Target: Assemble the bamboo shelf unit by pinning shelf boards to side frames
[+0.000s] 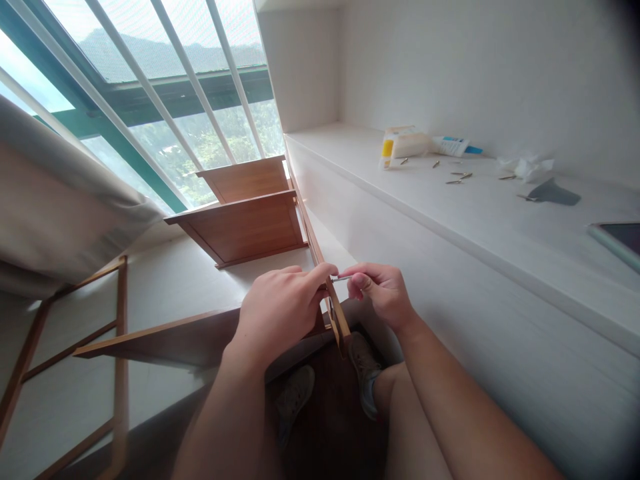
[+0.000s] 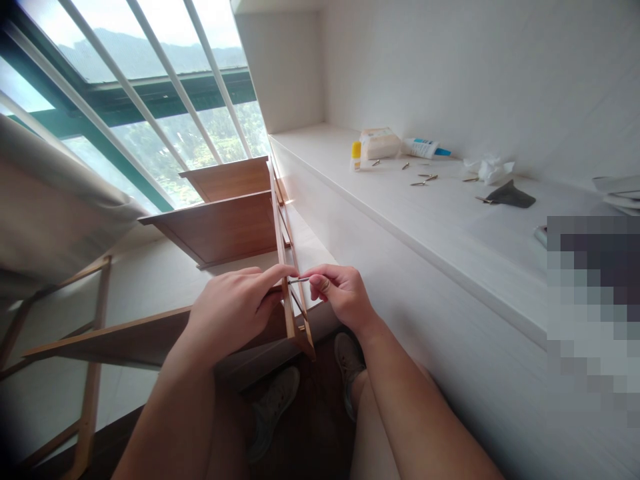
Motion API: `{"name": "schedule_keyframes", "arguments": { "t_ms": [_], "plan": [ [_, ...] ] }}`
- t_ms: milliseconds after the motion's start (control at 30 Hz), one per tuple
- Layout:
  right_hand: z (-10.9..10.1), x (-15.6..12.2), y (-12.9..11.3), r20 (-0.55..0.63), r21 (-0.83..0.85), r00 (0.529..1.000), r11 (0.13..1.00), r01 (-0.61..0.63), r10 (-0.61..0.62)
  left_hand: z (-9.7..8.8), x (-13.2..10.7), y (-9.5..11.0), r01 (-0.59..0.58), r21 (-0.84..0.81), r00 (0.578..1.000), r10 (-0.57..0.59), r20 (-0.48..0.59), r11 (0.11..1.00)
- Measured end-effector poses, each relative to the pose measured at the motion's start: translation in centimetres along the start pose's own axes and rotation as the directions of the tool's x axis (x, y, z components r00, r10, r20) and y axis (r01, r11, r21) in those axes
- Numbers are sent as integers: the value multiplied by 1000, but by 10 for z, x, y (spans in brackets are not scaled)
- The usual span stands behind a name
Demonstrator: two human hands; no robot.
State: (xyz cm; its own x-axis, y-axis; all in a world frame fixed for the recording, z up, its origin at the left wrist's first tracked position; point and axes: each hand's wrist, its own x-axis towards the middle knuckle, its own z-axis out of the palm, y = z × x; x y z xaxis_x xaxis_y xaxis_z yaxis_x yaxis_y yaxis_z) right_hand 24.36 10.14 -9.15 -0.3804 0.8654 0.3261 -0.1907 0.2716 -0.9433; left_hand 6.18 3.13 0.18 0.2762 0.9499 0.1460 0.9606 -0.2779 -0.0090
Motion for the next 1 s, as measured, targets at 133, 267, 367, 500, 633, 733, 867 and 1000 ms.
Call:
{"name": "schedule_keyframes", "arguments": {
  "t_ms": [133, 267, 367, 500, 633, 733, 867, 1000],
  "plan": [
    [-1, 1, 4, 6, -2, 1000, 1000, -13, 13, 0, 0, 0, -1, -1, 1000, 1, 1, 1000],
    [-2, 2, 6, 6, -15, 1000, 1000, -20, 20, 0, 0, 0, 1, 9, 1000, -1, 1, 1000],
    [-2, 2, 6, 12, -6, 1000, 1000, -26, 26, -1, 0, 0, -1, 9, 1000, 1, 2, 1000],
    [-2, 2, 4, 18, 11, 999, 999, -39, 39, -1, 0, -1, 1, 1, 1000, -1, 0, 1000],
    [-2, 2, 1, 26, 9, 998, 999, -50, 50, 0, 0, -1, 5, -1, 1000, -5, 0, 1000],
    [-2, 1, 0, 31, -2, 998, 998, -56, 56, 1, 0, -1, 8, 2, 1000, -8, -2, 1000],
    [-2, 0, 1, 45, 24, 995, 995, -92, 91, 2, 0, 0, 7, 12, 1000, -7, -4, 1000],
    [-1, 0, 2, 45, 42, 994, 994, -103, 101, 2, 0, 0, 5, 17, 1000, -5, -3, 1000]
  ]
}}
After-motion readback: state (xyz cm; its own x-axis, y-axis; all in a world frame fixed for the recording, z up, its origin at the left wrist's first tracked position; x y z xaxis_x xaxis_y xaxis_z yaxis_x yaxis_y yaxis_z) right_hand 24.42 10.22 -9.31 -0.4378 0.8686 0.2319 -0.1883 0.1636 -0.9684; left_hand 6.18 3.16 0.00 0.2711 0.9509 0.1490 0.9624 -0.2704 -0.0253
